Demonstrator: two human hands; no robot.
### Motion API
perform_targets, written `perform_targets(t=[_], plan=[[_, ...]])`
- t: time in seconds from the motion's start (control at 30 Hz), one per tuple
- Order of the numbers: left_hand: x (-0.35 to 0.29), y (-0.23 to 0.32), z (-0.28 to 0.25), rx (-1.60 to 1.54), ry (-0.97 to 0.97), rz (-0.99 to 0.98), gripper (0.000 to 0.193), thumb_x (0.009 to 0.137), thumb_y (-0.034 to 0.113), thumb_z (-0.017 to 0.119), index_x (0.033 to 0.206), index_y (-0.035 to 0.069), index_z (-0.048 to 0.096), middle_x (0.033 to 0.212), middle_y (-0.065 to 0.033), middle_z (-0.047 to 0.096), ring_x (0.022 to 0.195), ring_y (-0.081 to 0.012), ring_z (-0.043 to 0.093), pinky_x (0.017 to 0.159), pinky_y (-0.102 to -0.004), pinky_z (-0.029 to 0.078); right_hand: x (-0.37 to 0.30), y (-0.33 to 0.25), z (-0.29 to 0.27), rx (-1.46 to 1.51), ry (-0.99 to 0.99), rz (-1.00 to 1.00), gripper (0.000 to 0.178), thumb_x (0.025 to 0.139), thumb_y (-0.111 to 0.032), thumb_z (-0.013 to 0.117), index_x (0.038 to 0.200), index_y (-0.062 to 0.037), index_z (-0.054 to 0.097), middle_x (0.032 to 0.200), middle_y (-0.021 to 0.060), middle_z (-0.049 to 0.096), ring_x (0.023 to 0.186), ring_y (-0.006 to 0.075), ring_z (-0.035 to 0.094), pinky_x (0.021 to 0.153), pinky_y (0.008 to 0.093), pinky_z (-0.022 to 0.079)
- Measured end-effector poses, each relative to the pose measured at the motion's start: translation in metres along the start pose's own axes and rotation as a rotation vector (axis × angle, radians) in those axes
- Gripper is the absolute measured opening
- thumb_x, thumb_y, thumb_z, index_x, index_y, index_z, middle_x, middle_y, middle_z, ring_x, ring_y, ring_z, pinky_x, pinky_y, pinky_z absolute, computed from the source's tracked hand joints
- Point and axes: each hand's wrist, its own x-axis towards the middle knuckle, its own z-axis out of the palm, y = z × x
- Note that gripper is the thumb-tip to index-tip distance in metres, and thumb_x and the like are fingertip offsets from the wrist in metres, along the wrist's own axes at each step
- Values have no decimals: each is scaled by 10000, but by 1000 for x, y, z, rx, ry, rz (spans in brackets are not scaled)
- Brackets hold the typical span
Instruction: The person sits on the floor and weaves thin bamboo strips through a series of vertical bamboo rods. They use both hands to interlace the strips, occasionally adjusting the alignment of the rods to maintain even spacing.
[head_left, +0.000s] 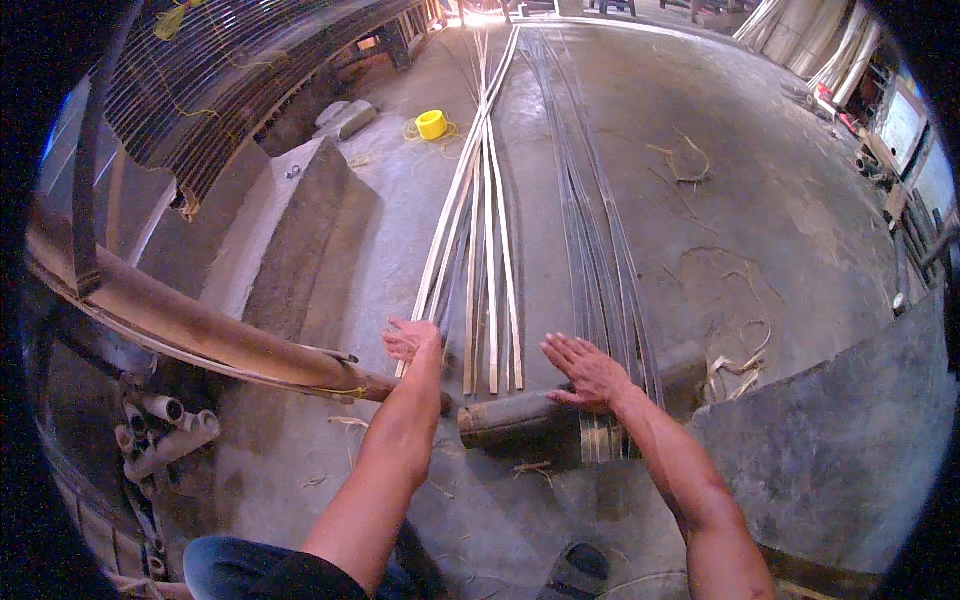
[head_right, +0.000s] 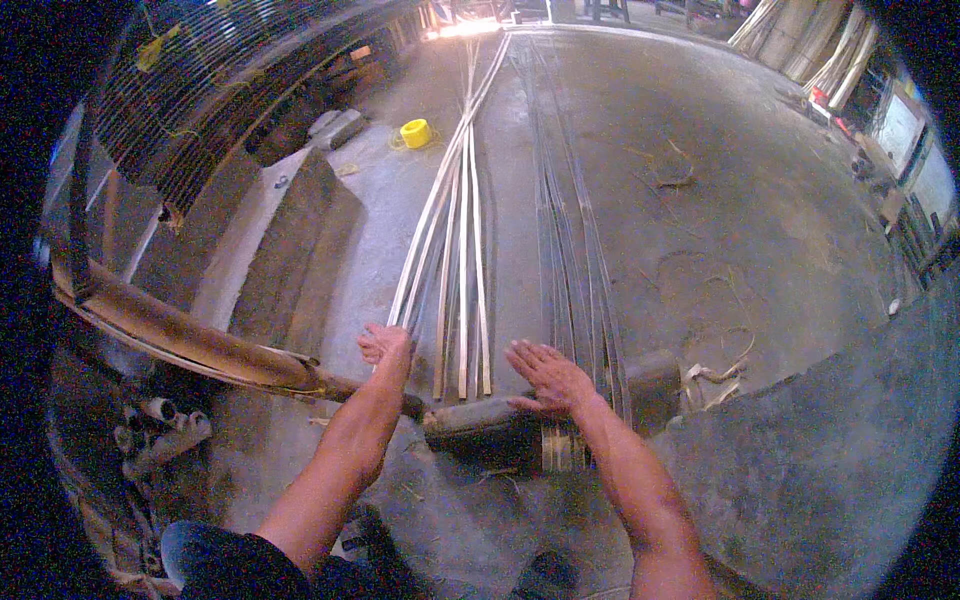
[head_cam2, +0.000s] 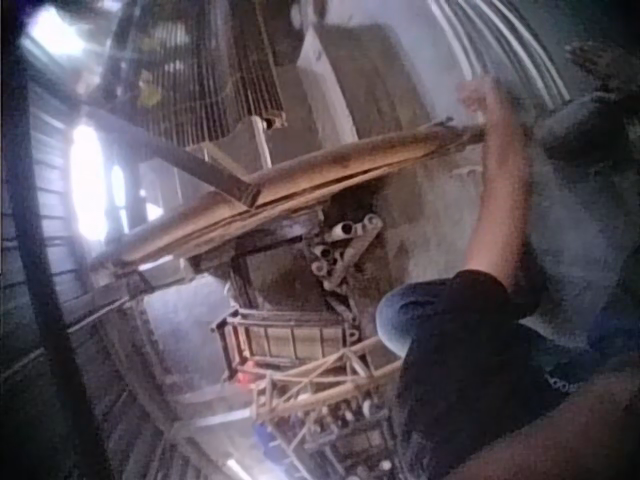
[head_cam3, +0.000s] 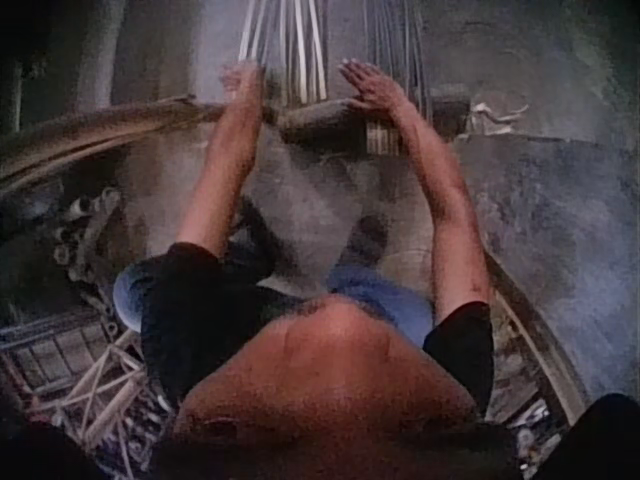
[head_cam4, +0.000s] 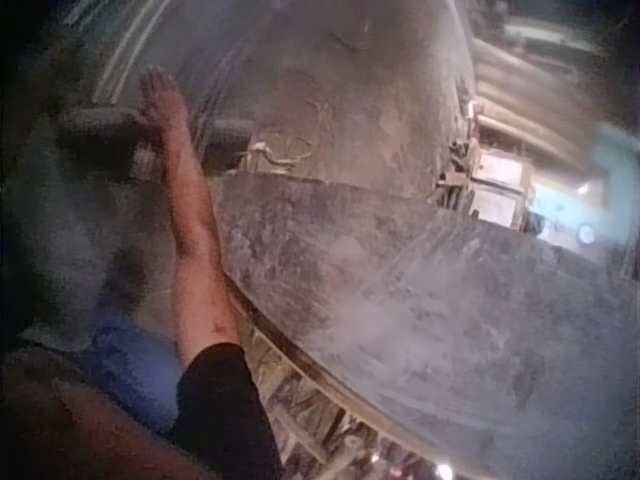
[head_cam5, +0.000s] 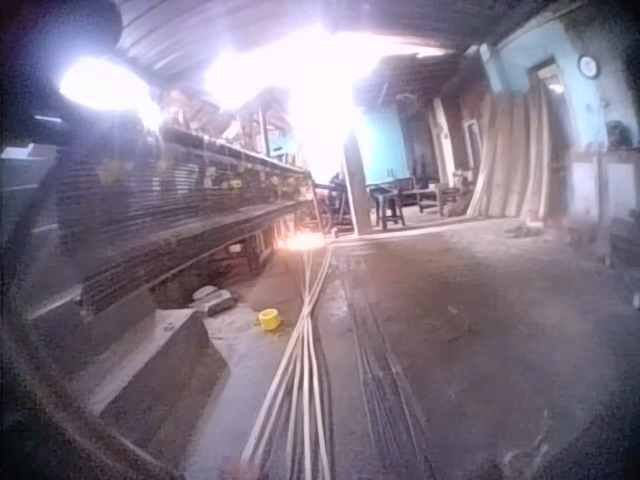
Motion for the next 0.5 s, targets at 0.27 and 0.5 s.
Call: perform_targets(t=[0.27, 0.5], plan=[[-156, -13, -86, -788, -694, 1032, 170, 827, 144, 572, 926, 59, 680, 893, -129, 657, 849, -291, 632, 797, -378, 481, 2, 16, -5, 639, 36, 263, 588, 966, -390, 371, 1405, -7, 291, 1441, 163, 335, 1334, 258, 322, 1104, 341, 238], [-209, -4, -101, -347, -1126, 1002, 444, 768, 440, 632, 1045, 95, 669, 1015, -139, 666, 957, -303, 629, 845, -401, 468, 18, 23, -7, 945, 249, 350, 570, 988, -403, 295, 1408, -18, 299, 1415, 146, 389, 1335, 213, 324, 1100, 308, 232]])
